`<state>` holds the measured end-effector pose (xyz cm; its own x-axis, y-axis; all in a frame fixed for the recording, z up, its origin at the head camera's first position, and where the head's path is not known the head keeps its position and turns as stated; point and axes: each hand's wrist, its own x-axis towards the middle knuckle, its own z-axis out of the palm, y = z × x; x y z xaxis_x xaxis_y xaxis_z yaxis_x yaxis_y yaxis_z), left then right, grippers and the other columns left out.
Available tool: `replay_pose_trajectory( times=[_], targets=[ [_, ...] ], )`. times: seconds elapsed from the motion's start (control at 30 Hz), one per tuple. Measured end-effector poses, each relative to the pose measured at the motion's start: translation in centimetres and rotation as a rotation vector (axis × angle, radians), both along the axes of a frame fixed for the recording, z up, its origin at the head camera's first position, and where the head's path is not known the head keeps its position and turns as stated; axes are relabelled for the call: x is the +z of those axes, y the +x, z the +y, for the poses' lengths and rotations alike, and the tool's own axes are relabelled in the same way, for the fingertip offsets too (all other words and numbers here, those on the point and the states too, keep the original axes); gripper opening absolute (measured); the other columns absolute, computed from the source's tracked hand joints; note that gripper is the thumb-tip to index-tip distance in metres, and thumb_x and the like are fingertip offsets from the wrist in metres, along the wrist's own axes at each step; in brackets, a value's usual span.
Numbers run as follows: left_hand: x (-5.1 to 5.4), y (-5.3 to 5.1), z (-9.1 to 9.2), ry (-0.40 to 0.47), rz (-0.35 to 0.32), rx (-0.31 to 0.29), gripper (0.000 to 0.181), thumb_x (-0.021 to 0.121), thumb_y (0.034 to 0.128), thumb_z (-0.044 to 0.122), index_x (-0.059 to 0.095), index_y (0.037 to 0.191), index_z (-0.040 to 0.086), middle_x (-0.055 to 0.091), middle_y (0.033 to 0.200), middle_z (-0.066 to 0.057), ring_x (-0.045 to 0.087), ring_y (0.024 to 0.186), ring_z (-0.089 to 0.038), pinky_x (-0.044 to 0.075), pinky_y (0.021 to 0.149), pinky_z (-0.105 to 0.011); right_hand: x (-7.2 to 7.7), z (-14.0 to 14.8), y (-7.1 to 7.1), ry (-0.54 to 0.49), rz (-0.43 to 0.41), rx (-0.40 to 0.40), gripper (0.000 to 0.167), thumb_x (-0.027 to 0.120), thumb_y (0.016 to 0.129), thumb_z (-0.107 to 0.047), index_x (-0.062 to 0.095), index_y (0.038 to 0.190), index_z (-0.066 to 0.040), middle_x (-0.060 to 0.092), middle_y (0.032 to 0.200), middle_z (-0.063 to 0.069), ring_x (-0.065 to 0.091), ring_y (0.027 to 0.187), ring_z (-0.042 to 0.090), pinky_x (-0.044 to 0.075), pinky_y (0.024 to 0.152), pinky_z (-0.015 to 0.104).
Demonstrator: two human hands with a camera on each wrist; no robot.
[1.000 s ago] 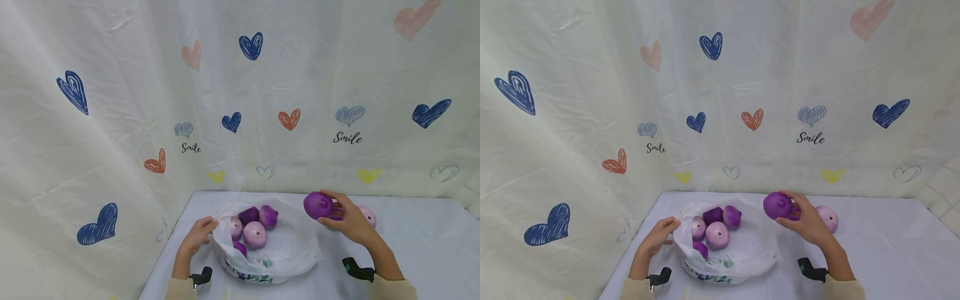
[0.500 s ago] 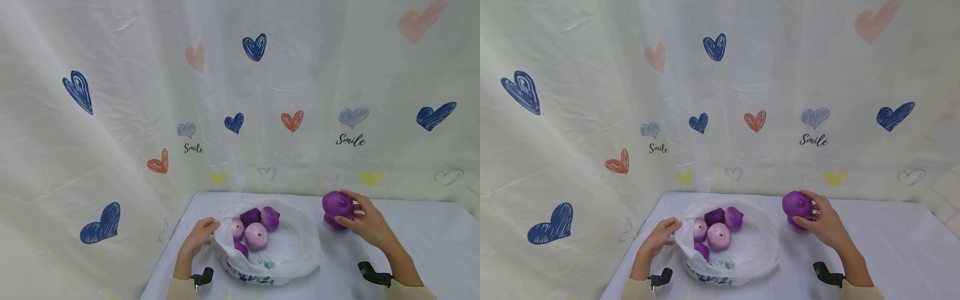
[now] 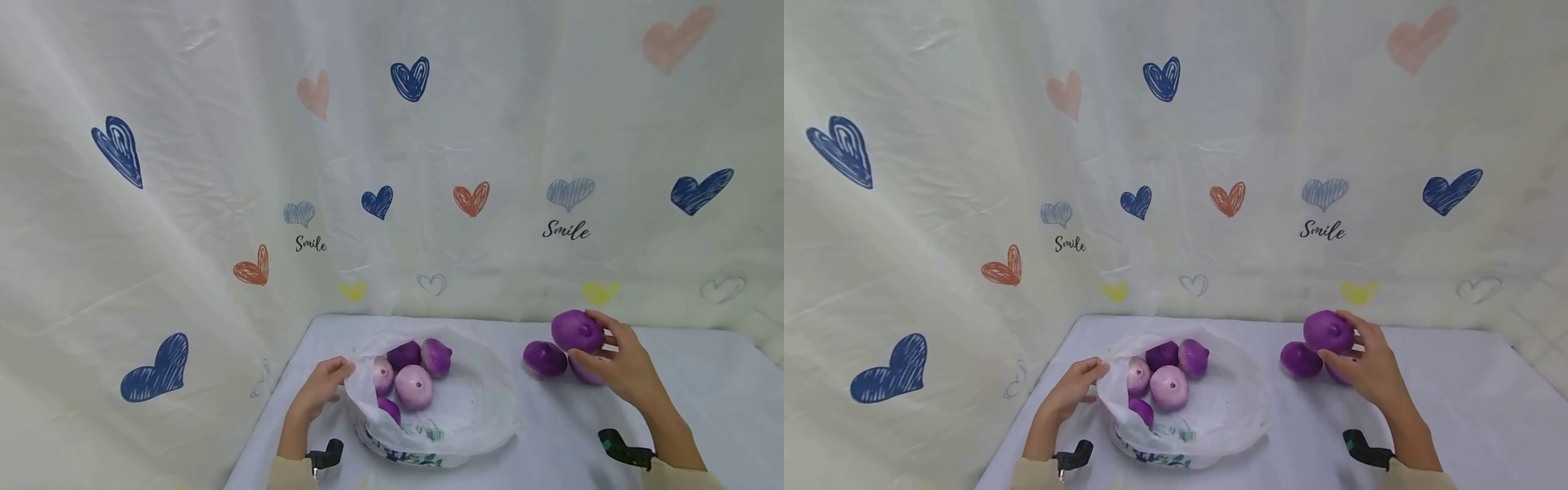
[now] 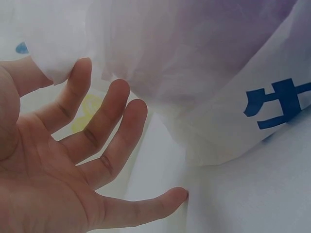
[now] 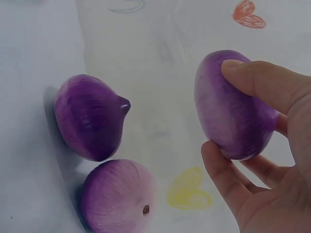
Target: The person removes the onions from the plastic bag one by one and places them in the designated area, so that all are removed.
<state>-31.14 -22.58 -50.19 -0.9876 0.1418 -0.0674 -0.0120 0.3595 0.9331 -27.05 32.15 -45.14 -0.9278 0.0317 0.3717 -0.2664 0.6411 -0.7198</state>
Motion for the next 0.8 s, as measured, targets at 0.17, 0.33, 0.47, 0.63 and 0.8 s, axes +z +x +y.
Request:
replay_pose_trajectory(
  times=[0.17,0.33,0.47,0.63,0.8],
  targets=[
    [0.1,0.1,0.1,0.008,0.002,0.012,0.032,0.059,0.1035,0.038,0.064,0.099,0.006,0.058,0.095,-0.003,0.054,0.094,-0.021,0.05,0.076,-0.045,-0.3,0.8,-0.1,0.017,-0.033,-0.03,0.088,0.082,0.089,-0.027,0.032,0.158,-0.006,0.036,0.141,0.034,0.052,0.115,0.052,0.046,0.066,0.013],
    [0.0,0.2,0.3,0.002,0.008,0.027,0.032,0.058,0.1039,0.037,0.064,0.1,0.005,0.059,0.096,-0.004,0.054,0.094,-0.021,0.051,0.076,-0.046,-0.6,1.9,-0.1,0.012,-0.057,-0.064,0.09,0.08,0.09,-0.032,0.028,0.159,-0.007,0.033,0.145,0.036,0.048,0.118,0.057,0.045,0.064,0.015],
    [0.0,0.1,0.2,-0.002,0.001,0.029,0.031,0.059,0.1033,0.037,0.064,0.099,0.007,0.059,0.095,-0.003,0.054,0.094,-0.021,0.051,0.076,-0.045,-0.9,2.7,-0.2,0.006,-0.068,-0.089,0.091,0.078,0.091,-0.034,0.025,0.16,-0.007,0.031,0.145,0.039,0.047,0.118,0.061,0.045,0.063,0.015],
    [-0.3,-0.1,-0.1,-0.008,-0.005,0.017,0.033,0.059,0.1027,0.041,0.064,0.099,0.008,0.059,0.095,-0.002,0.055,0.095,-0.021,0.051,0.078,-0.046,-1.0,3.5,-0.2,0.005,-0.105,-0.124,0.094,0.077,0.092,-0.037,0.021,0.161,-0.007,0.028,0.146,0.042,0.046,0.118,0.062,0.048,0.064,0.022],
    [-0.2,0.0,-0.1,-0.012,0.0,0.012,0.034,0.059,0.1027,0.041,0.064,0.099,0.008,0.059,0.095,-0.003,0.055,0.095,-0.022,0.051,0.078,-0.046,-1.6,4.6,0.0,-0.002,-0.117,-0.159,0.096,0.077,0.092,-0.037,0.019,0.162,-0.006,0.025,0.148,0.044,0.046,0.118,0.063,0.042,0.062,0.016]
  ],
)
